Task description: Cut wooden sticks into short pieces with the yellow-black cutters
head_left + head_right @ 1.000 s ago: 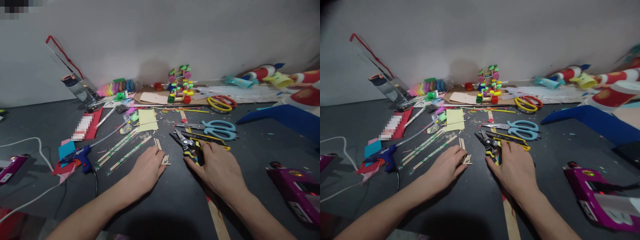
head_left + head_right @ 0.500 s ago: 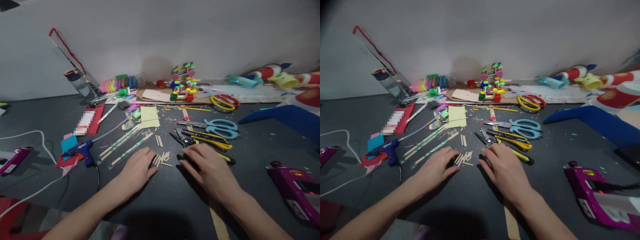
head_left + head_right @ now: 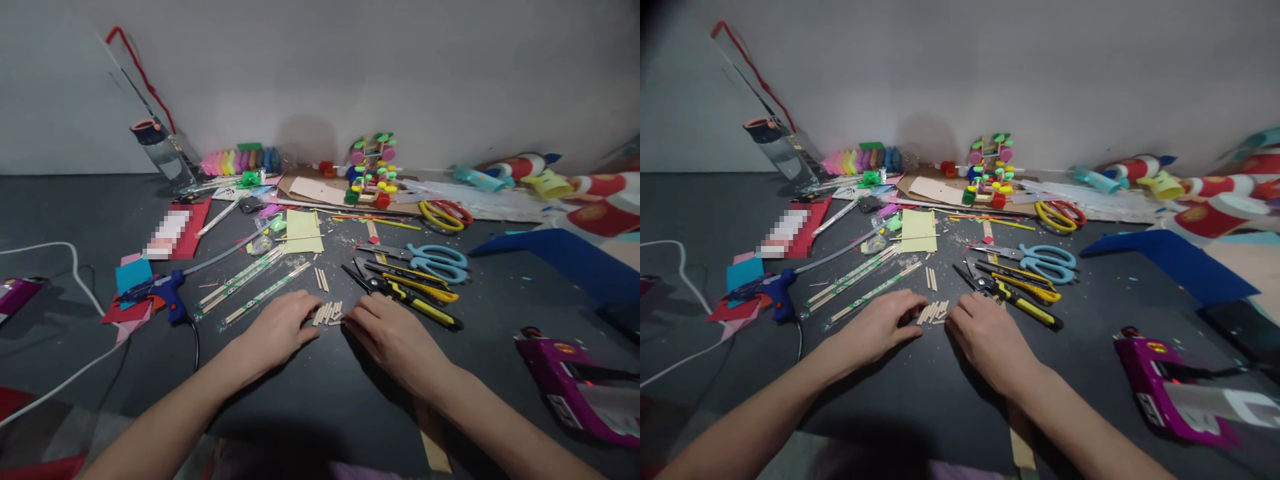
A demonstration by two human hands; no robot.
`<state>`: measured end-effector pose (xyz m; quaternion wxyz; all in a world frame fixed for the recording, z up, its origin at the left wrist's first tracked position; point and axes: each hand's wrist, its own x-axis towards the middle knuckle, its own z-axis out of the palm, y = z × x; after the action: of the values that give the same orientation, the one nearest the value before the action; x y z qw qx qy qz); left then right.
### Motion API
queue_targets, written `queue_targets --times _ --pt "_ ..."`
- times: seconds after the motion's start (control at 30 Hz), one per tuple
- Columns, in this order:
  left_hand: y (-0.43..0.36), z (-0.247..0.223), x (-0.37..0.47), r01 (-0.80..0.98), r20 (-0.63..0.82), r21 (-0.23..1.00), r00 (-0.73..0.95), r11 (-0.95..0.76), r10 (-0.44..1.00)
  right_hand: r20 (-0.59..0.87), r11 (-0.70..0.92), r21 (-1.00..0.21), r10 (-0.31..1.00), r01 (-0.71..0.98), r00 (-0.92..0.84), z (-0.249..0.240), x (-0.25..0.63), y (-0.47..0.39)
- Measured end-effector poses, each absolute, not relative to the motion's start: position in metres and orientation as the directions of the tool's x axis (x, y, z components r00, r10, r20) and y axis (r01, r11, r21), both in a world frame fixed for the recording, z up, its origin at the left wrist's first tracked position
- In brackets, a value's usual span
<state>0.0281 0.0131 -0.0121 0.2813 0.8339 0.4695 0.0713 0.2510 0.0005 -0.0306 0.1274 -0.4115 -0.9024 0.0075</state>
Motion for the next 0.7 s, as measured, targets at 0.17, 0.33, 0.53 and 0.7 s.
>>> queue_targets --times 0.17,0.33,0.53,0.7 --pt "0.016 -0.016 0.018 0.696 -0.115 0.593 0.571 -0.405 0.813 0.194 0.649 -0.112 0.757 0.753 -0.623 -0.017 0.229 0.011" --pt "0.018 -0.02 0.013 0.654 -0.1 0.662 0.562 -0.367 0.821 0.209 0.621 -0.091 0.776 0.778 -0.595 -0.024 0.208 0.013" --pt "0.016 -0.023 0.009 0.593 -0.076 0.732 0.561 -0.336 0.824 0.224 0.576 -0.112 0.809 0.81 -0.544 -0.032 0.205 0.004" --pt "0.014 -0.022 0.01 0.571 -0.071 0.758 0.552 -0.315 0.831 0.26 0.539 -0.145 0.83 0.83 -0.494 -0.036 0.205 0.002"
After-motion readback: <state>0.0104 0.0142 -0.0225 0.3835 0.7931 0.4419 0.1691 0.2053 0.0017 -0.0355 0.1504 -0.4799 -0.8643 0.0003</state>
